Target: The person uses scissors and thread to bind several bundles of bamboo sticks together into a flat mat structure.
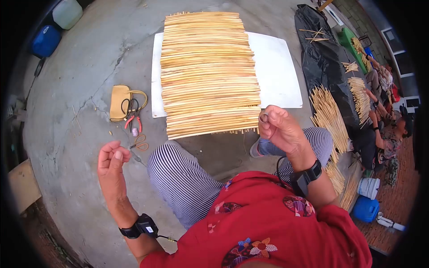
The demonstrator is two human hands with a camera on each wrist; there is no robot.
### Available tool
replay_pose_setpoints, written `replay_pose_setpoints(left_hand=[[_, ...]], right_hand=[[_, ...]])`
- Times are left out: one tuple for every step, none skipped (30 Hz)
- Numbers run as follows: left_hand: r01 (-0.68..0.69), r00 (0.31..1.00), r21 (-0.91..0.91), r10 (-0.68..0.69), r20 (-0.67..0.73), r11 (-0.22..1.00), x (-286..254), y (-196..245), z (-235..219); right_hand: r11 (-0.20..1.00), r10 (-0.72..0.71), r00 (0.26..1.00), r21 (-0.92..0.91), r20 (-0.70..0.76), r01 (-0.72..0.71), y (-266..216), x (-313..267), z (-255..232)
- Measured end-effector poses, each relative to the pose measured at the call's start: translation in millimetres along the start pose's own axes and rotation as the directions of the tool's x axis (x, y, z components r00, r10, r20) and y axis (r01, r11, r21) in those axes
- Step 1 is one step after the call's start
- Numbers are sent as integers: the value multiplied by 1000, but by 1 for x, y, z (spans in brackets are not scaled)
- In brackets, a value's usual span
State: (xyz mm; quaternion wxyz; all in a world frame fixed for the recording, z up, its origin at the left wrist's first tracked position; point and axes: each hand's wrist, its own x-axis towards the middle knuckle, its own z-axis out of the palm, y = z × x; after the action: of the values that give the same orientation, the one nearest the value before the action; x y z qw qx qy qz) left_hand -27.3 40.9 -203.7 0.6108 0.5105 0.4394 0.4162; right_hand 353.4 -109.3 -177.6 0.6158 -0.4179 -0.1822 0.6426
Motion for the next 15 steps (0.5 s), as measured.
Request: replay_pose_setpoints(left_hand=[[28,992,-20,-25,122,999,-18,15,25],[52,974,-33,-44,221,998,-36,27,54],[129,939,-91,-92,330,987,-51,35,88],[146,903,-71,-104,418,987,-60,28,116],[-26,890,114,-29,455,993,-66,16,137],[-188,881,242,54,470,952,-72,10,154],[-340,855,357,129,502,870,-75,7,167],[-319,864,361,112,491,876,-79,5,176],[-297,868,363,92,487,883,-83,4,184],[-276,869,361,70,491,891,-85,2,191],[-346,873,329,172,457,879,-89,-1,198],[-335,881,357,155,448,872,-90,-2,202],[-322,885,380,134,445,867,-91,-3,205],[-320,888,402,123,444,858,-89,-4,208],[-362,877,402,162,452,841,-88,-8,210]], right_hand=[[997,73,996,-2,50,-73,4,-6,9],[988,155,985,-40,72,-152,9,-11,17],[968,242,965,-89,105,-233,16,-14,27],[938,334,935,-142,123,-316,24,-18,34],[930,359,921,-141,154,-339,32,-24,37],[925,373,912,-145,173,-351,36,-28,35],[921,383,905,-151,185,-358,37,-29,32],[920,384,908,-151,167,-362,38,-31,27],[920,384,913,-146,142,-364,40,-33,20],[921,379,919,-136,110,-364,41,-36,14],[923,360,929,-177,89,-341,42,-38,11],[931,347,933,-159,98,-330,42,-40,7],[938,333,938,-137,99,-318,43,-44,5],[947,309,946,-119,102,-297,42,-45,4],[947,304,951,-130,55,-295,41,-48,3]])
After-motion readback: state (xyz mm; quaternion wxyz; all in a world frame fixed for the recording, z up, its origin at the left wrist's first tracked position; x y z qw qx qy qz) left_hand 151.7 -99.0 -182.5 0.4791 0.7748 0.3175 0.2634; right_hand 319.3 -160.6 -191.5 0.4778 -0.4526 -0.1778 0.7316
